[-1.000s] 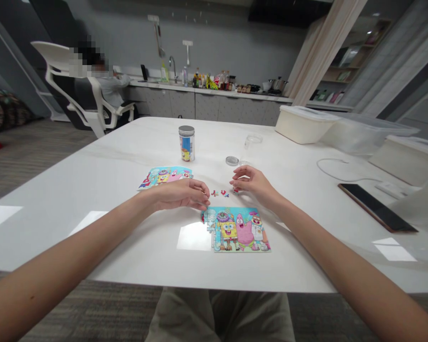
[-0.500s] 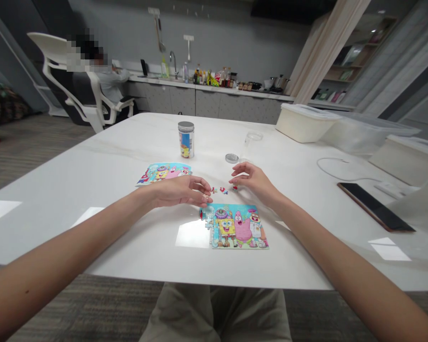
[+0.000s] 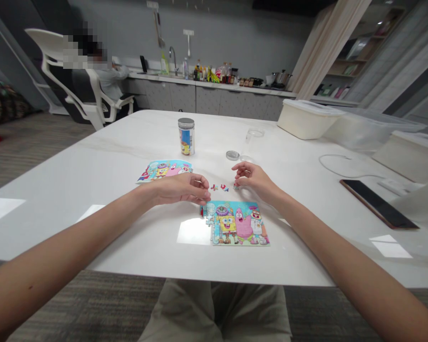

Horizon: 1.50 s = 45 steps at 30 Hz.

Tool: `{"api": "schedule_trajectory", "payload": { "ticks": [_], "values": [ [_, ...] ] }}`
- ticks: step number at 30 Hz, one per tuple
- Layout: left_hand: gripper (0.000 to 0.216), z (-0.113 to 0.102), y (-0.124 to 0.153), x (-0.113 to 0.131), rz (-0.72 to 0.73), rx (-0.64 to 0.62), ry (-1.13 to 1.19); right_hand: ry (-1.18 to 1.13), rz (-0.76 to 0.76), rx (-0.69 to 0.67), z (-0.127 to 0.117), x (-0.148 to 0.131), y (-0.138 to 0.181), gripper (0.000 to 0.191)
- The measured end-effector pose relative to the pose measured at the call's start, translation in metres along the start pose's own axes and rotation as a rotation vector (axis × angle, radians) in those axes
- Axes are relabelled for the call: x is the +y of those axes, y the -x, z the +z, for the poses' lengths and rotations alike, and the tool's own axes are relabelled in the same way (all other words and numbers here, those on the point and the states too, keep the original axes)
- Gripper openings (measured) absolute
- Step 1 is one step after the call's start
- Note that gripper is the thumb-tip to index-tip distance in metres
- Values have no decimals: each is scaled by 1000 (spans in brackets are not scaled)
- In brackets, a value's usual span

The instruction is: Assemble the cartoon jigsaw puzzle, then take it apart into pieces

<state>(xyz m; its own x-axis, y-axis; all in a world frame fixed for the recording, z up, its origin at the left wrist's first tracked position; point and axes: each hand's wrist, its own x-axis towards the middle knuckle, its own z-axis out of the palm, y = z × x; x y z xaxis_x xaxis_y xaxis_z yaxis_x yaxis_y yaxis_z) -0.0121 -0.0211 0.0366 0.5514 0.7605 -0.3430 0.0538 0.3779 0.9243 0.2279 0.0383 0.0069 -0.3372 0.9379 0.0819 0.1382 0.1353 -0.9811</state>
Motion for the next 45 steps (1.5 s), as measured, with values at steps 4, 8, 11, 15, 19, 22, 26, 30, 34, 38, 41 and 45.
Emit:
{"api": "schedule_trajectory", "payload": {
  "ticks": [4, 8, 11, 15, 19, 22, 26, 30, 34, 38, 41, 45],
  "values": [
    [18, 1, -1, 1, -2, 30, 7, -14, 18, -32, 1, -2, 1, 29],
    [16, 1, -2, 1, 7, 23, 22, -58, 43, -25, 2, -4, 1, 29],
    [16, 0, -2, 0, 23, 23, 16, -71, 33, -14, 1, -1, 0, 28],
    [19, -3, -2, -3, 43, -4, -6, 6, -23, -4, -2, 4, -5, 32],
    [23, -4, -3, -4, 49, -16, 10, 42, -28, -11, -4, 6, -6, 36],
    [19, -2, -3, -1, 35, 13, 35, 11, 22, -44, -2, 5, -4, 29],
    [16, 2, -3, 2, 14, 90, 31, 18, 54, -35, -1, 5, -4, 22],
    [14, 4, -2, 3, -14, 119, 28, 34, 53, -38, -2, 8, -6, 24],
    [14, 5, -2, 3, -20, 79, 45, 27, 37, -58, -4, 9, -7, 27],
    [18, 5, -1, 4, -9, 72, 16, 27, 40, -71, -4, 9, -6, 31],
    [18, 6, 0, 4, -2, 79, -8, 16, 49, -62, -3, 9, -6, 29],
    [20, 4, 0, 4, -13, 71, -63, 7, 77, -38, -1, 8, -4, 28]
  ]
}}
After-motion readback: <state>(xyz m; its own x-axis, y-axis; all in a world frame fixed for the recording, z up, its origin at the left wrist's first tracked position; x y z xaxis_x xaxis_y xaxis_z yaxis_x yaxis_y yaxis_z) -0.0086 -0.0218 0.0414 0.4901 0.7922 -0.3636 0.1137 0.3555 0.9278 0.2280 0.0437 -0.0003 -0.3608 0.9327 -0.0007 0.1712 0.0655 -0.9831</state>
